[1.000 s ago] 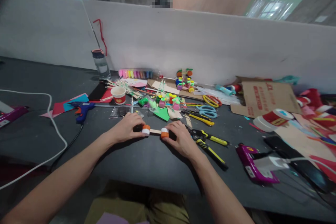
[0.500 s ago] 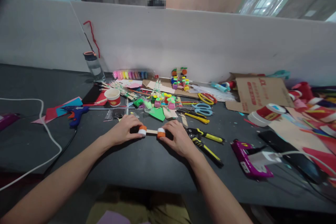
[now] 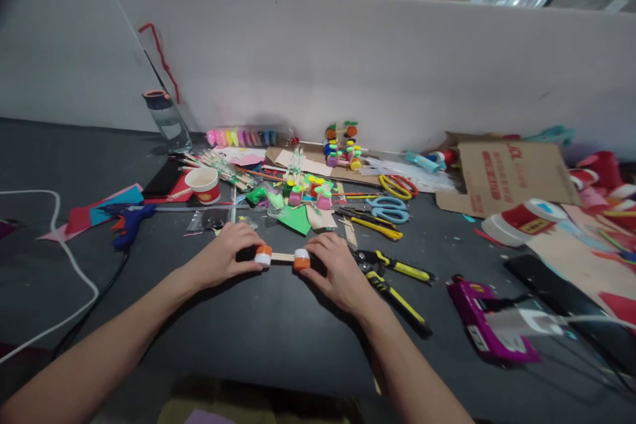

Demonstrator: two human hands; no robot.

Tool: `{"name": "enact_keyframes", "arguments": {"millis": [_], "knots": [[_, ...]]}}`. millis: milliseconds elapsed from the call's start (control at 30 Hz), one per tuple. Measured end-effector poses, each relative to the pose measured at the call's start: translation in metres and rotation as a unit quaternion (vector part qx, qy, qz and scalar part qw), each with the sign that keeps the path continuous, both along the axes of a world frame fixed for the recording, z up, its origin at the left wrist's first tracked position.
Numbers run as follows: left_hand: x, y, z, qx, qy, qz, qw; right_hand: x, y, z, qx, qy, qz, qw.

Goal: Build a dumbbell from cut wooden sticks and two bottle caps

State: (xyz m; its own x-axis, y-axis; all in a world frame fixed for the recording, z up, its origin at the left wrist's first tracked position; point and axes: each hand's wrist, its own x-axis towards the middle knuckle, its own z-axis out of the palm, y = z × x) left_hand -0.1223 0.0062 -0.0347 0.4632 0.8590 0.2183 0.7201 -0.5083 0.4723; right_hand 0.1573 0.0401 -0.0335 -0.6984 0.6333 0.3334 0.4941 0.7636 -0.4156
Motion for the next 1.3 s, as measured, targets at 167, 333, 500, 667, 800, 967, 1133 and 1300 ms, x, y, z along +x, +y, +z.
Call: {"name": "enact_keyframes", "arguments": {"millis": [167,333,500,667,800,967,1133,1300], "knots": [[0.0,0.001,-0.001,-0.008,-0.005,0.001,1.0,-0.001,-0.002,0.002,-0.013,0.002,-0.001,1.0],[0.0,0.001,-0.001,-0.011,-0.004,0.004,1.0,-0.002,-0.002,0.002,-0.018,-0.002,0.001,1.0],[0.0,-0.001,0.001,-0.012,0.002,0.009,1.0,-0.002,-0.001,0.0,-0.016,-0.006,-0.006,1.0],[0.002,-0.004,0.003,-0.008,-0.001,0.011,1.0,-0.001,-0.001,-0.001,-0.003,0.001,-0.015,1.0],[0.004,-0.004,0.001,-0.001,-0.009,0.006,1.0,-0.003,-0.001,0.0,0.0,0.008,-0.012,1.0],[0.001,-0.005,0.0,0.034,-0.034,0.02,0.999,0.0,-0.002,0.002,0.017,0.048,-0.031,0.998],[-0.007,-0.005,0.006,0.123,-0.092,0.087,0.984,0.009,-0.002,0.0,0.061,0.137,-0.116,0.982],[-0.008,-0.006,0.008,0.162,-0.119,0.115,0.973,0.011,0.0,-0.002,0.072,0.177,-0.183,0.964]]}}
